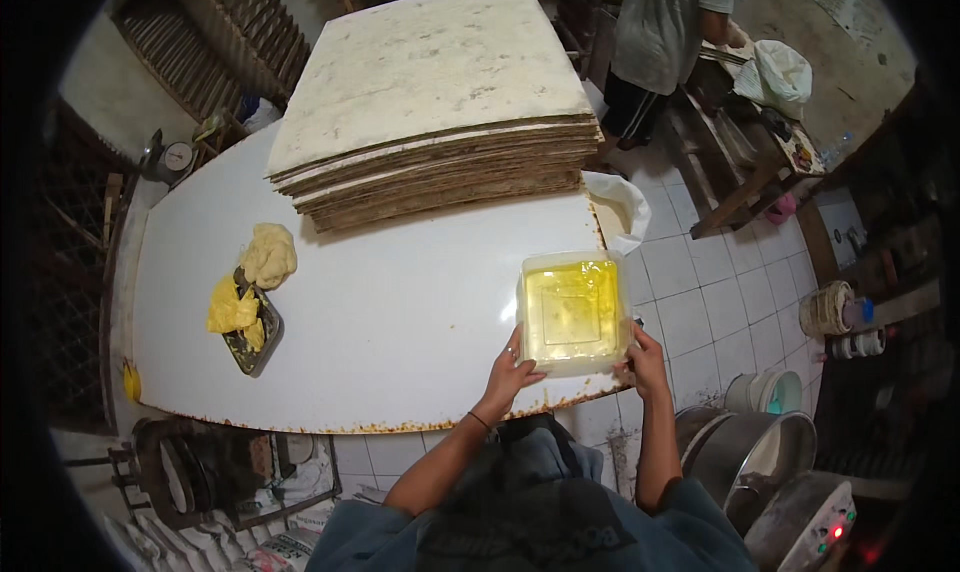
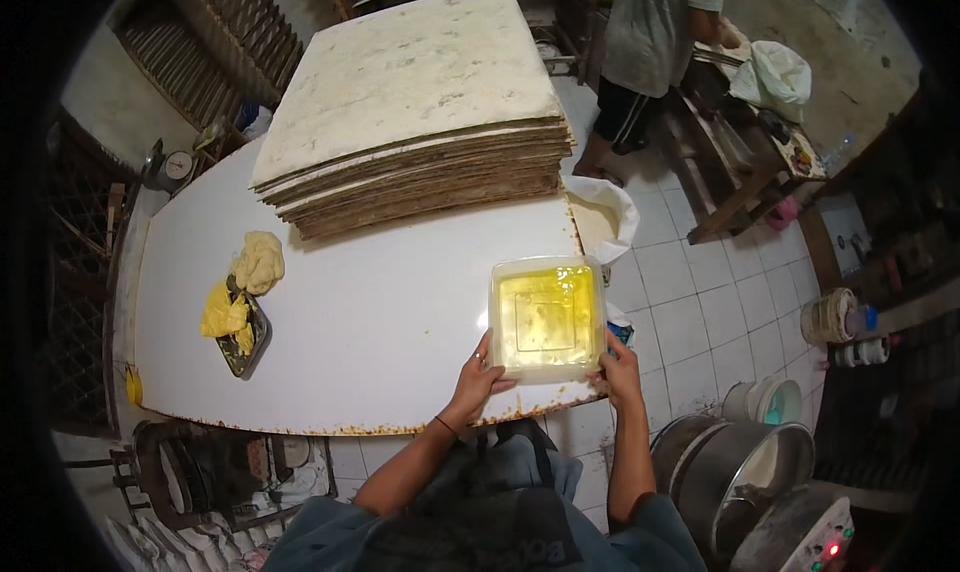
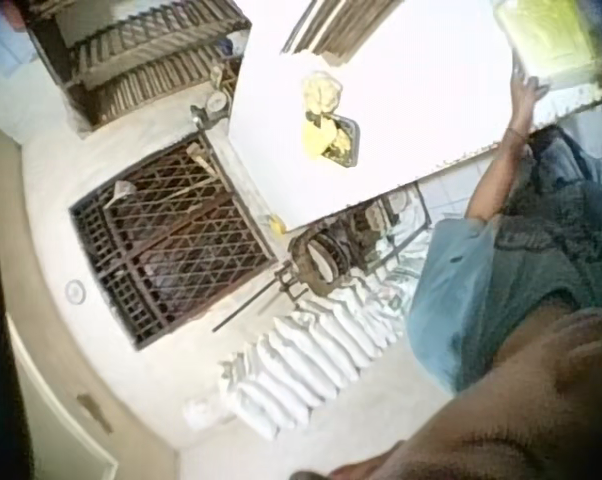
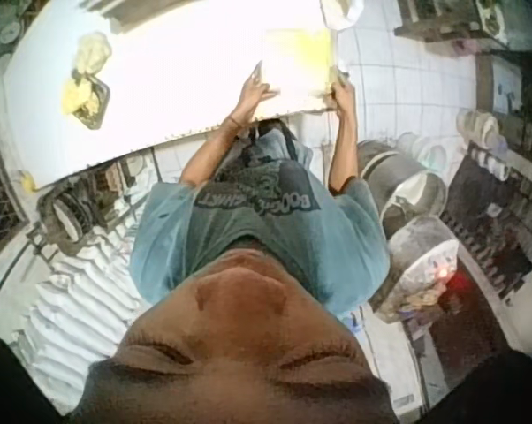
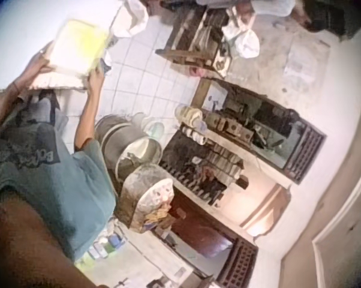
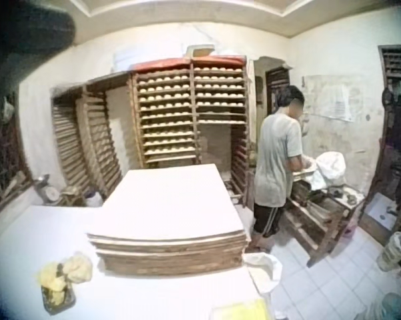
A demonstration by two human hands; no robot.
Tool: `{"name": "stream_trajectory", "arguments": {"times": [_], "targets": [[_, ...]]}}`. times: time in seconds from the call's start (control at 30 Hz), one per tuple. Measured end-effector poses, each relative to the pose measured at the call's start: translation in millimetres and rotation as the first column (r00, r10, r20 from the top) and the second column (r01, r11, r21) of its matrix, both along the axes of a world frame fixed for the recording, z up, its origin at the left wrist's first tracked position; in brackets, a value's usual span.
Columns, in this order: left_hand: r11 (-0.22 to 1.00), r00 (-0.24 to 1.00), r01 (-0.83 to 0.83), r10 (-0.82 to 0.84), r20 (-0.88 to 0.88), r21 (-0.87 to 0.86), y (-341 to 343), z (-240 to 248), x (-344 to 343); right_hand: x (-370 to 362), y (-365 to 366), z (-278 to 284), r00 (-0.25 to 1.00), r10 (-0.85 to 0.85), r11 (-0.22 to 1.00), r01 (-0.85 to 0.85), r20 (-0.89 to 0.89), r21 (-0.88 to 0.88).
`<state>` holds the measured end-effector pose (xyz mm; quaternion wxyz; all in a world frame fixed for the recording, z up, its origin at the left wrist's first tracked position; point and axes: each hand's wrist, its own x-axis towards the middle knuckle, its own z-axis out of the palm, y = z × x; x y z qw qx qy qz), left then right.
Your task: The person cracks eggs one by one, separates the yolks from the whites, and places the yolks into a yellow container while discarding the shells. The task is performed repeatedly at a table in a bakery.
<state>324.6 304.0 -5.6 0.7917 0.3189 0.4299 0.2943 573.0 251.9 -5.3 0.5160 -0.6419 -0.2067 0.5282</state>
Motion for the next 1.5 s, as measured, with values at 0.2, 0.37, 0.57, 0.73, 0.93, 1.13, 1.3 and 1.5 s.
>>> {"name": "stream_trajectory", "arguments": {"times": [0.2, 0.37, 0.57, 0.73, 0.93, 1.13, 1.3, 1.5], "targets": [[0.999, 0.999, -0.046, 0.046, 0.012, -0.007, 14, 1, 23, 15, 31, 11, 1.000, -0.009, 0.999, 0.010, 0.026, -0.050], [0.998, 0.999, -0.051, 0.051, 0.005, 0.028, 8, -9, 21, 14, 35, 9, 0.997, 0.029, 0.998, -0.025, 0.074, -0.060], [0.990, 0.992, -0.128, 0.129, -0.001, 0.060, 12, -2, -52, 44, 21, 2, 0.484, 0.172, 0.978, -0.192, 0.858, -0.087], [0.748, 0.740, -0.664, 0.661, 0.126, -0.025, 5, -31, -220, 1, 64, 43, 0.901, -0.313, 0.927, 0.221, 0.301, 0.301], [0.173, 0.114, -0.923, 0.976, 0.183, -0.344, 26, -33, -405, -158, 151, 81, 0.962, -0.217, 0.910, 0.139, 0.163, 0.391], [0.172, -0.021, -0.816, 0.945, 0.325, -0.552, 46, -60, -474, -399, 242, 45, 0.912, 0.406, 0.889, -0.408, 0.055, 0.207], [0.229, 0.038, -0.805, 0.940, 0.338, -0.547, 51, -36, -500, -571, 324, -10, 0.614, 0.619, 0.618, -0.765, 0.489, 0.179], [0.263, 0.086, -0.808, 0.938, 0.336, -0.527, 33, -55, -556, -669, 338, 26, 0.096, 0.525, 0.614, -0.731, 0.846, -0.298]]}}
